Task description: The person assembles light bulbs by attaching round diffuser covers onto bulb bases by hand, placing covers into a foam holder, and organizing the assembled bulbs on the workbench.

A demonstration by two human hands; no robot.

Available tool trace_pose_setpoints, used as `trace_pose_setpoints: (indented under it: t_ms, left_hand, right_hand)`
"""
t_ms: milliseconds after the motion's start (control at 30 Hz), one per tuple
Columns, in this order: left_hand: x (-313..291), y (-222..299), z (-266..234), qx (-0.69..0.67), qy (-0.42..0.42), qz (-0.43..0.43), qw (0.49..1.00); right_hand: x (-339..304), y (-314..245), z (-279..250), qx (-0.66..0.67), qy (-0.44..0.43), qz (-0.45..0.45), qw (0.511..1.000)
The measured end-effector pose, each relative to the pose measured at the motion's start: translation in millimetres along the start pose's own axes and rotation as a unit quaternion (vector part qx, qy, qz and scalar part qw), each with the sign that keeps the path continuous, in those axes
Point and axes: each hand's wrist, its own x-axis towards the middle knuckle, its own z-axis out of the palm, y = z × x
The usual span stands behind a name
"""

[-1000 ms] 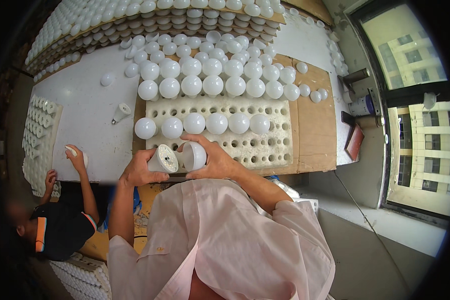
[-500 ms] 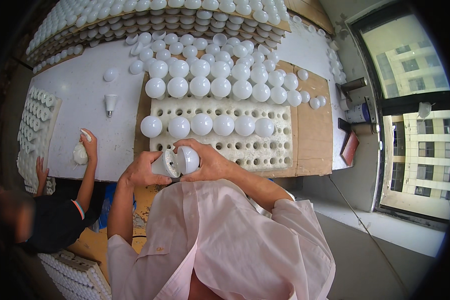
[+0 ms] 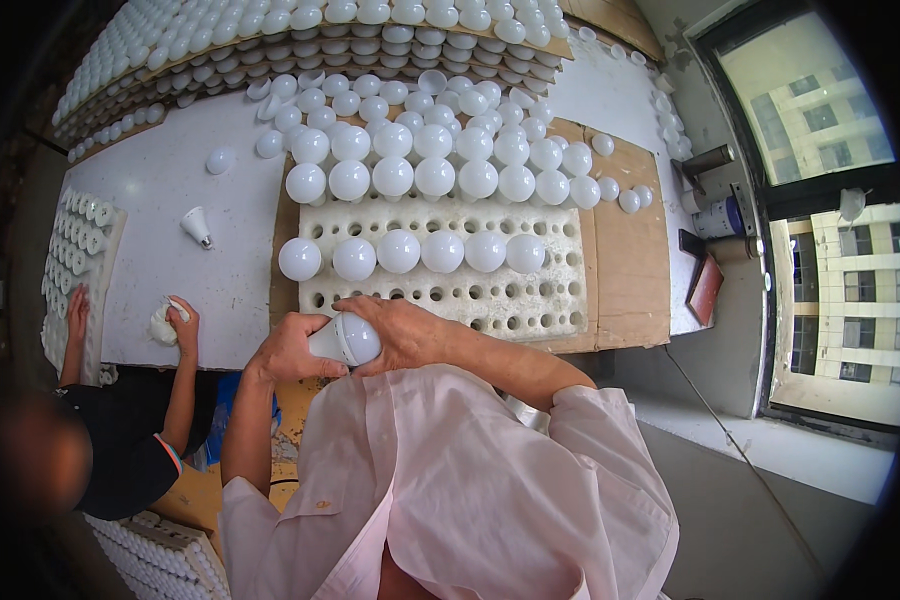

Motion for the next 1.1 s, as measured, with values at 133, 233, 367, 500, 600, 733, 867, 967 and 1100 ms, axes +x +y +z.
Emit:
trace_pose_setpoints:
  t_ms: [133,233,367,500,600,733,867,967,1100]
  left_hand:
    - [-1.0,8.4,4.6,-0.026,-0.012,-0.038,0.999]
    - [-3.3,11.8,10.6,-0.05,-0.016,0.008,0.999]
    - [-9.8,36.5,14.0,-0.019,-0.036,0.137,0.99]
    - [-13.3,67.2,17.7,0.056,-0.06,0.12,0.989]
    - [-0.6,61.9,22.7,0.044,-0.034,0.131,0.99]
    - [32.3,28.9,26.0,-0.166,-0.082,0.044,0.982]
    - [56.2,6.0,45.4,-0.401,-0.102,0.022,0.91]
    - [66.2,4.8,69.3,-0.368,-0.09,0.01,0.926]
    - [65.9,-2.6,70.1,-0.289,-0.022,0.01,0.957]
  right_hand:
    - [0.0,-4.2,3.9,-0.026,0.057,-0.045,0.997]
    - [-1.9,-10.3,7.4,-0.011,0.147,-0.175,0.973]
    - [-12.0,-16.1,8.2,0.049,0.196,-0.33,0.922]
    - [-23.3,-18.9,2.6,0.072,0.211,-0.375,0.9]
    - [-22.7,-5.7,-4.7,0.079,0.197,-0.336,0.918]
    - [-19.6,7.4,-16.0,0.059,0.28,-0.251,0.925]
    - [-40.0,27.5,-5.3,0.036,0.379,-0.207,0.901]
    - [-75.6,52.9,-8.5,0.101,0.403,-0.104,0.904]
    - [-154.0,110.5,-72.9,-0.134,0.609,-0.018,0.781]
